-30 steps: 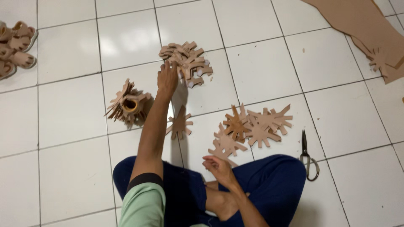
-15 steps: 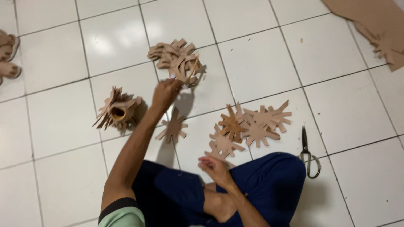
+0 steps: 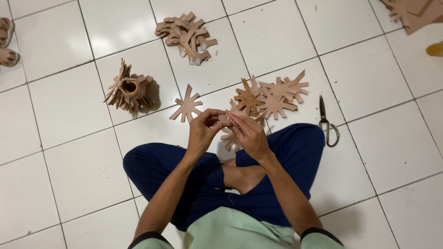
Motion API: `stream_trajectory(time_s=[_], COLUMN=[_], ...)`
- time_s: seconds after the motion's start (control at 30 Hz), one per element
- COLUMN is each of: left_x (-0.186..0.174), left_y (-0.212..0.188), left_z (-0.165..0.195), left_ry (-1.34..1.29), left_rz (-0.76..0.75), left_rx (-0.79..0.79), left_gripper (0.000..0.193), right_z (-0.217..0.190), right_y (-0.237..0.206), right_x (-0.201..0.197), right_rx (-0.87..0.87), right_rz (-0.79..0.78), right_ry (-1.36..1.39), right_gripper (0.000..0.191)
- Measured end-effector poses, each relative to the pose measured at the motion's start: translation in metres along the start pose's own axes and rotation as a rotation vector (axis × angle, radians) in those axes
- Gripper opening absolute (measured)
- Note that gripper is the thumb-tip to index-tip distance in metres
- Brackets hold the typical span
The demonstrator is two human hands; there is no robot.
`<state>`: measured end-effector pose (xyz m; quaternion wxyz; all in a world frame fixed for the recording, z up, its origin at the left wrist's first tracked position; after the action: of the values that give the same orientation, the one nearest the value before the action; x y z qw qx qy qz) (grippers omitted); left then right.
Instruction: The person sits on a tiled floor and assembles star-shaped craft pieces by hand. They repeatedly pick up a piece, fold or shape it, and place it into a central cylindrical holder, continuing this process throughout the clip.
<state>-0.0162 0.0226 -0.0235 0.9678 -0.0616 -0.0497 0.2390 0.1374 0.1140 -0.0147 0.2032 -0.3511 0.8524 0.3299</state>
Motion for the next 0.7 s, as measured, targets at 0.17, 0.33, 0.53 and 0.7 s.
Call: stream_trajectory(time_s=[0.17, 0.33, 0.53, 0.7], left_x=[0.011, 0.026, 0.030, 0.024], left_y=[-0.020, -0.033, -0.041, -0.031], left_z=[-0.004, -0.006, -0.002, -0.005], left_ry=[0.049, -0.113, -0.062, -0.054], left_rz=[0.065, 0.020, 0.050, 0.006], left_rx=[0.021, -0.080, -0.164, -0.272], left_gripper=[0.033, 0.027, 0.037, 0.021], right_z=[-0.009, -0.010, -0.004, 0.000], right_y=[-0.015, -0.034, -0.044, -0.055], right_x=[-0.011, -0.007, 0.004, 0.003], right_rx=[-0.050, -0.014, 0.118, 0.128], right_rz=[0.076, 0.140, 0.118, 0.129], right_ry=[-0.027, 0.038, 0.201, 0.430], right_gripper=[0.035, 0.026, 0.022, 0.019])
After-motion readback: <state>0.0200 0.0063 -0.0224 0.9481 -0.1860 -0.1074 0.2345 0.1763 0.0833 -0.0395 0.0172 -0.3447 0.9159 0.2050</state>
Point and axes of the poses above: each hand's wrist, its own y-axis towards the middle knuckle, its own x-axis out of the palm, z = x × y, the point moved 1 cm from there along y, towards the middle knuckle, and after that the axes turned 4 degrees about -x, right-handed, at the moved point
